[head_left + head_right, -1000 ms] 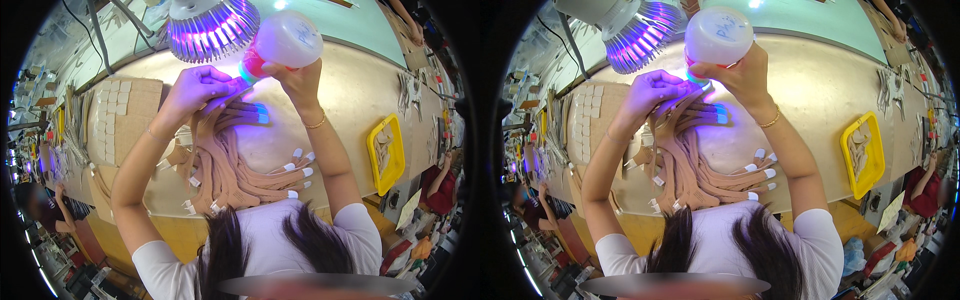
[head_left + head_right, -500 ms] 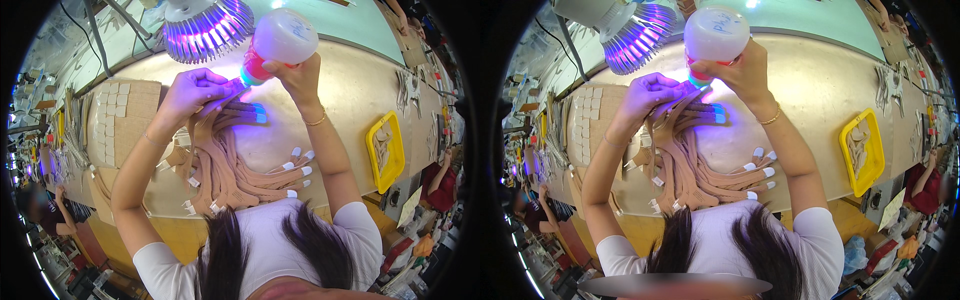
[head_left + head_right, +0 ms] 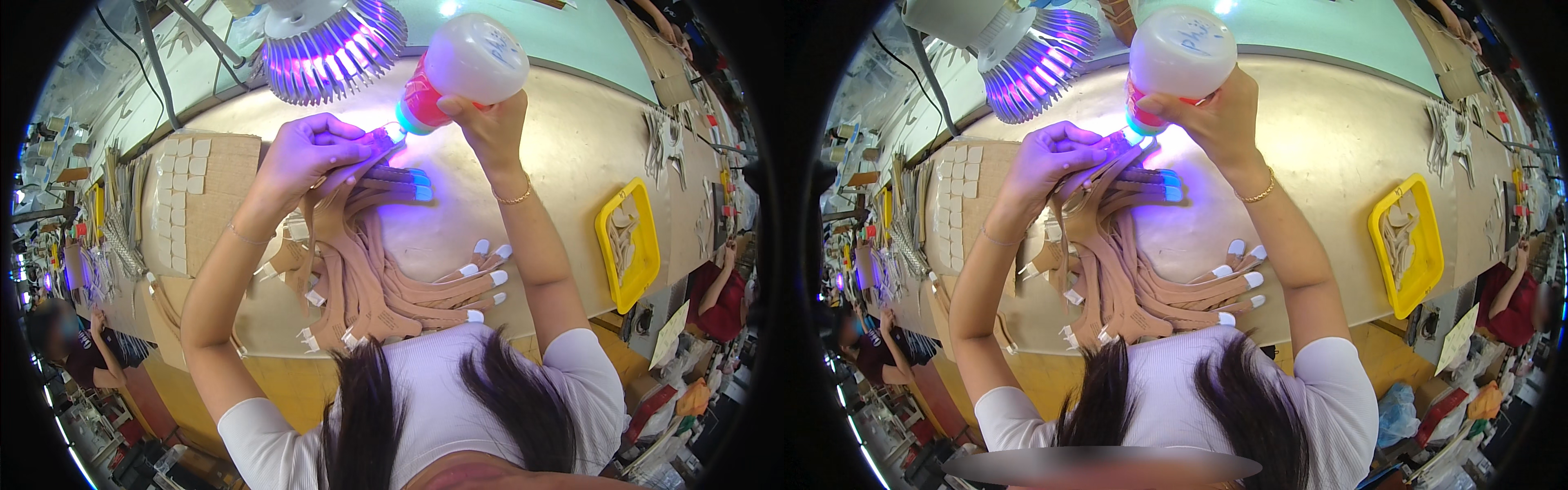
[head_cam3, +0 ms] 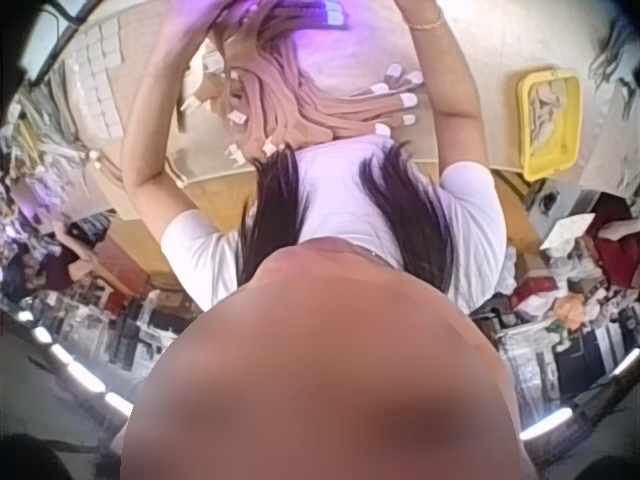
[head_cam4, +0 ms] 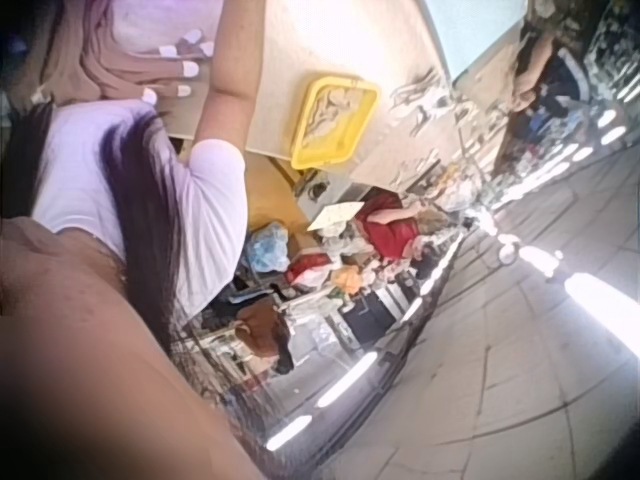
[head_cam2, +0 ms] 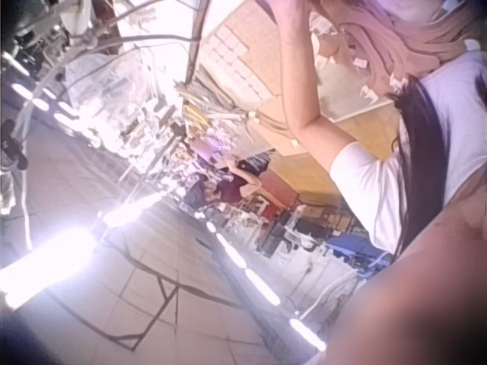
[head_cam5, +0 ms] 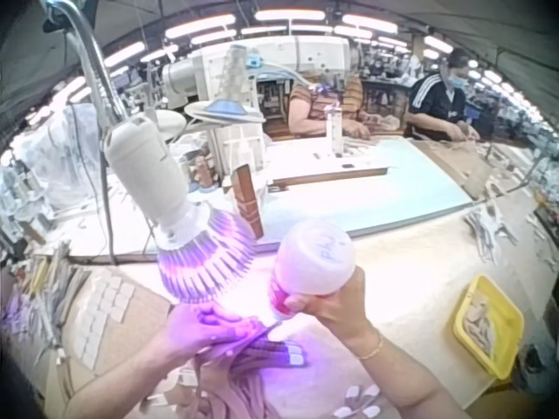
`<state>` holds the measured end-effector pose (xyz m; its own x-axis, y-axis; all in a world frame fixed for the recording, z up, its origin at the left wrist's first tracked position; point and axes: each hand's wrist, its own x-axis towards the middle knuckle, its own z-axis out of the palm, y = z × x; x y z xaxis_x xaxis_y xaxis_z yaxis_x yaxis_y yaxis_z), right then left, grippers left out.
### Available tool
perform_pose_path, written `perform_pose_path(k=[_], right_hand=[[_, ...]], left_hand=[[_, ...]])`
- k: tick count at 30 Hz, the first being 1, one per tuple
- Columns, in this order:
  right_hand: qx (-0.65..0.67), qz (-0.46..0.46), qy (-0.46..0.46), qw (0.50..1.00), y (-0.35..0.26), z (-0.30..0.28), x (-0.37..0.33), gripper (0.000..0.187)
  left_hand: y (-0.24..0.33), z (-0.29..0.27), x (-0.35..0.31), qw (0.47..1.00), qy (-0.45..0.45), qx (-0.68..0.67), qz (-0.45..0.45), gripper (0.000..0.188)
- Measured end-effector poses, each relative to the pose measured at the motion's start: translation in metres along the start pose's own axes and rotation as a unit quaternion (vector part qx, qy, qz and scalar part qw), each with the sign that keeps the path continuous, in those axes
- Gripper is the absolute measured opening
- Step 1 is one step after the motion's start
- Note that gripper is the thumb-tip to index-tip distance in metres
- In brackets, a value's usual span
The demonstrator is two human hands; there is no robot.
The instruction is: The person applies glue from a squeeze bottle to the tips of multiple beige fabric pieces arranged on a table. They pick up each piece, apply glue under a UV lamp, and place it back on the table.
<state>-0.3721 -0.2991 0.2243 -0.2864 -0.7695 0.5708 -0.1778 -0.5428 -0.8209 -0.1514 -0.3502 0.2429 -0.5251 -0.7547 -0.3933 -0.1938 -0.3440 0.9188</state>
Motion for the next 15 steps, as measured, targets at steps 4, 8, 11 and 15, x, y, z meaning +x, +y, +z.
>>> perform_pose_path(k=[4,8,11,15], right_hand=[[0.016,0.006,0.001,1.0,-0.0036,-0.0002,-0.0022,0.054],[0.029,0.014,0.01,0.999,-0.0037,0.0044,0.0009,0.054],[0.029,0.005,-0.007,1.0,-0.0046,0.0079,0.0024,0.053],[0.029,0.01,-0.003,1.0,-0.0087,0.005,0.0019,0.053]], left_hand=[[0.0016,0.0003,-0.0012,1.0,-0.009,-0.005,0.001,0.021],[0.002,0.0022,-0.0019,0.999,-0.025,0.004,-0.02,0.019],[0.0018,0.0033,-0.0038,1.0,-0.026,0.001,-0.016,0.02],[0.0017,0.0023,-0.006,1.0,-0.015,-0.008,0.003,0.021]])
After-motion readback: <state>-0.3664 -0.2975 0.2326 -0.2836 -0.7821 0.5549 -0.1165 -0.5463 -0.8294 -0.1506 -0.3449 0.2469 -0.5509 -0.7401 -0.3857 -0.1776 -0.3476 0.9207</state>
